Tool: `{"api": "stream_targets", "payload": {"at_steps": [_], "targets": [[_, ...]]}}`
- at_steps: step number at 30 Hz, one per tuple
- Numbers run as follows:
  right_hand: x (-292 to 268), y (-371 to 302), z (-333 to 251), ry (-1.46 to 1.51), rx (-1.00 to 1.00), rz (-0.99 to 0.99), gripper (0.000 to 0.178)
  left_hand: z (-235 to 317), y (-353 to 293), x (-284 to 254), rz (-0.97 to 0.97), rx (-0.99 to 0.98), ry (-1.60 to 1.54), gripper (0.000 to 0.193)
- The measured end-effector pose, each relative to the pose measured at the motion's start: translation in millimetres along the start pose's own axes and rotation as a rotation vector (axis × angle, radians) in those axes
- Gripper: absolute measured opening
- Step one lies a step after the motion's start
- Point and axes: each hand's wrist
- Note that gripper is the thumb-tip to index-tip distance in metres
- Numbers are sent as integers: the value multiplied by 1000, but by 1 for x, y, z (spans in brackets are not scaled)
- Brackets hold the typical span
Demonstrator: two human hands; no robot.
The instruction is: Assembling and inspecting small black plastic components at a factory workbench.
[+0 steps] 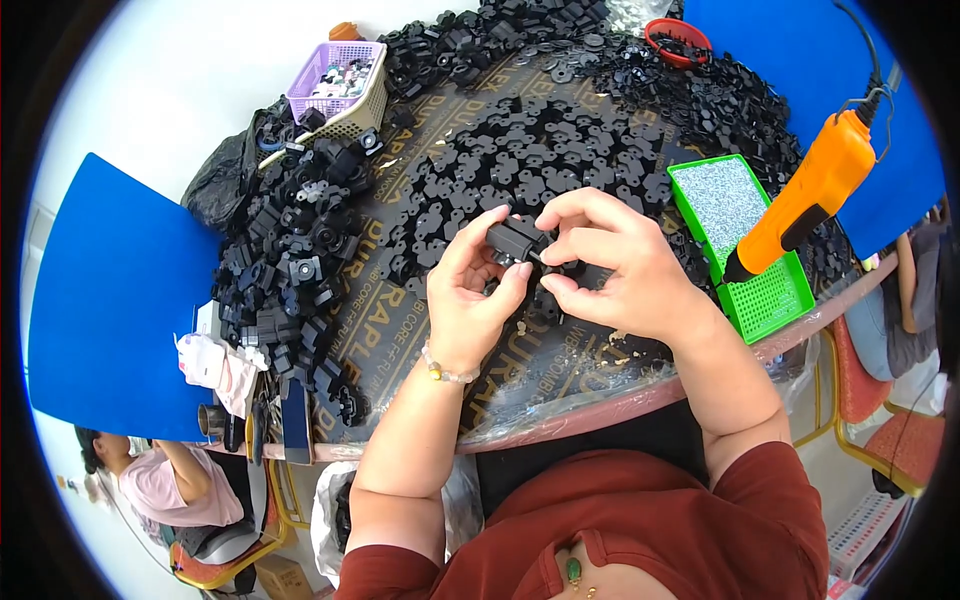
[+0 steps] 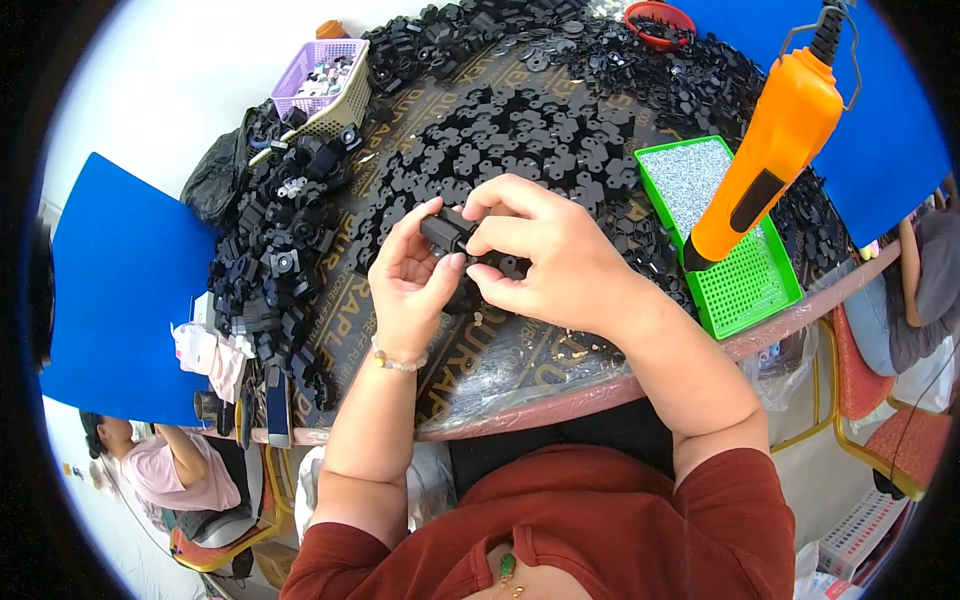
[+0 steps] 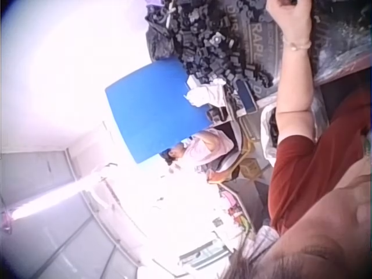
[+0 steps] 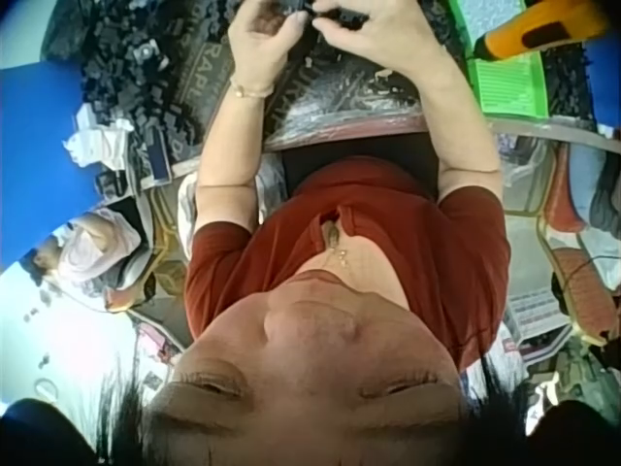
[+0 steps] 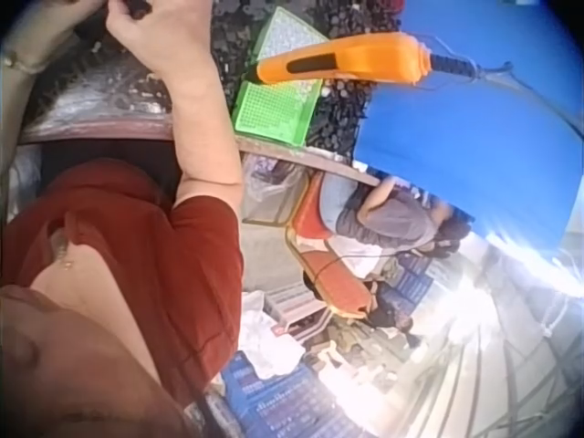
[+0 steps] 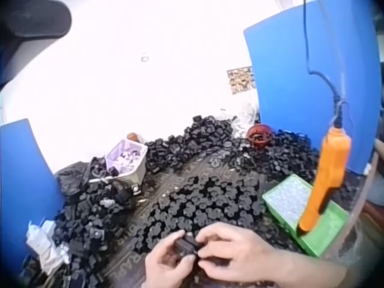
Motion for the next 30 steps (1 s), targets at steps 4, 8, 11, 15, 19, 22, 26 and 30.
{"api": "stream_targets", "payload": {"at_steps": [4,8,11,15,19,22,26,30], "targets": [[-4,2,-1,0,36,-23,19,1,-3,0,-15,24,110,58],[-1,5,3,-59,-46,60,20,8,-1,3,-51,-107,-71,55],[-1,6,-3,33,55,112,26,23,-2,0,-125,-272,-205,53],[-6,7,-4,21,8,131,33,51,0,-9,-264,-316,-95,55],[-20,5,-9,46,2,179,33,83,-11,-40,-11,-221,301,55],[-35,1,-21,62,-3,264,22,91,-30,-83,-130,-267,881,53],[-42,-10,-30,26,20,242,18,51,-61,-95,-235,-122,1122,49],[-46,-29,-25,-77,154,179,14,24,-55,-77,-124,-94,1076,45]]}}
Point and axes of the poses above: each hand's wrist, its own y-axis towards the middle knuckle, its own x-axis out of the palm, z = x × y, and after that the axes turned 5 degrees about -y, right-handed
